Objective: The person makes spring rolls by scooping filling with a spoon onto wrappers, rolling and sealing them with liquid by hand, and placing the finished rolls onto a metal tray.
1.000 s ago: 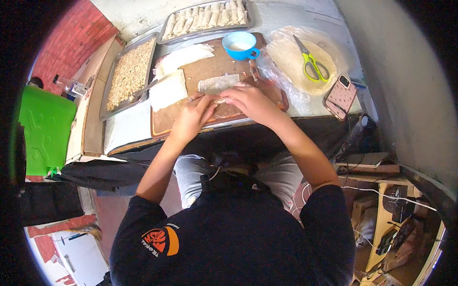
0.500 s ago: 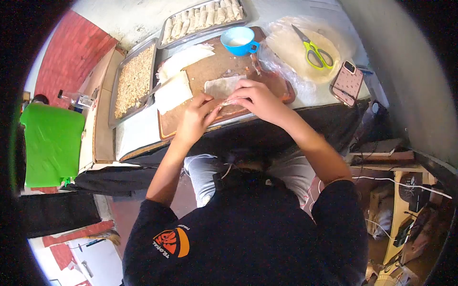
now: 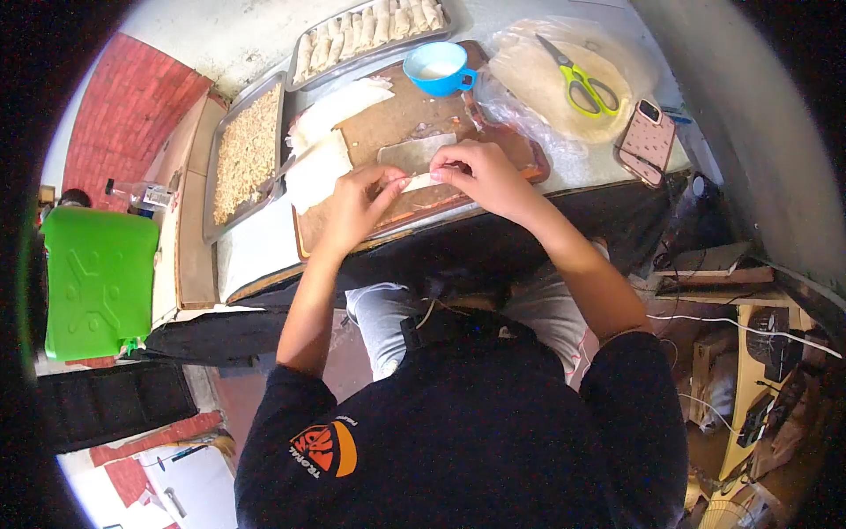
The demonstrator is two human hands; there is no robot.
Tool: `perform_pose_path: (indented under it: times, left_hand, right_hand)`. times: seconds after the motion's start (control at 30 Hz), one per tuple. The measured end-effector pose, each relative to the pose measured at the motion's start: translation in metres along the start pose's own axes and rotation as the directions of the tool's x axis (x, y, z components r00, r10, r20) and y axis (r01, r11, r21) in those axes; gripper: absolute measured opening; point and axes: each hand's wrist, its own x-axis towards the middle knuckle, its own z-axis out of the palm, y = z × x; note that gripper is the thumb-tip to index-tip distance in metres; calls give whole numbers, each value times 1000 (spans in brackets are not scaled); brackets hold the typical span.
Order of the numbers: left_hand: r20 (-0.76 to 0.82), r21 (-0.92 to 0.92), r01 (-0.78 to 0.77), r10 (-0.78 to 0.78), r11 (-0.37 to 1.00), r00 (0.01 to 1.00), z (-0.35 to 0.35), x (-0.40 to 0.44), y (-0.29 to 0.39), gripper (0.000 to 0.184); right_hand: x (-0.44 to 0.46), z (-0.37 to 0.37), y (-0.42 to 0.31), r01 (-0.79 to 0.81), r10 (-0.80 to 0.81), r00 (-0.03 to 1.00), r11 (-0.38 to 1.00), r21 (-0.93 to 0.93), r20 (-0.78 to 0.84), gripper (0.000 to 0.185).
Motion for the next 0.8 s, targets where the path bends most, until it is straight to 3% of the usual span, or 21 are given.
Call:
perform_pose_path:
  times: [0.13,0.17,0.27,0.37,0.47,0.53,0.73,0.8]
  left_hand:
    - [155,-40,178,-170,983,973,-5,9,-7,21]
    - [160,-60,165,-153,985,975,-5,12,-10,21]
    - [194,-103,151,-129,983,973,-5,20,-19,23]
    - [258,-111,197,-163,974,952,-5,29,-28,27]
    - [331,-92,241,-199,966,922,-5,38,-37,30]
    - [406,-40,251,-213,967,888,-8,45,-35,31]
    - [322,-67,298,-262,952,910,-3,41,-34,29]
    - [215,-99,271,-245,958,945,0,40,-30,25]
  right_hand:
    - [5,6,4,-85,90,995,991,101,-40,13]
    - [6,7,5,-96,105,993,987,130,-58,13]
    - [9,3,4,-136,135,991,990,40,17,12]
    - [11,5,6,-157,156,987,984,-77,-28,12]
    - [16,11,19,26,-39,990,995,-96,-133,12]
    - [20,13,12,-42,40,994,999,-21,-98,12]
    - [17,8,-1,2,-12,996,994,-108,-85,13]
    - [13,5,1,55,-63,997,988,-144,-53,15]
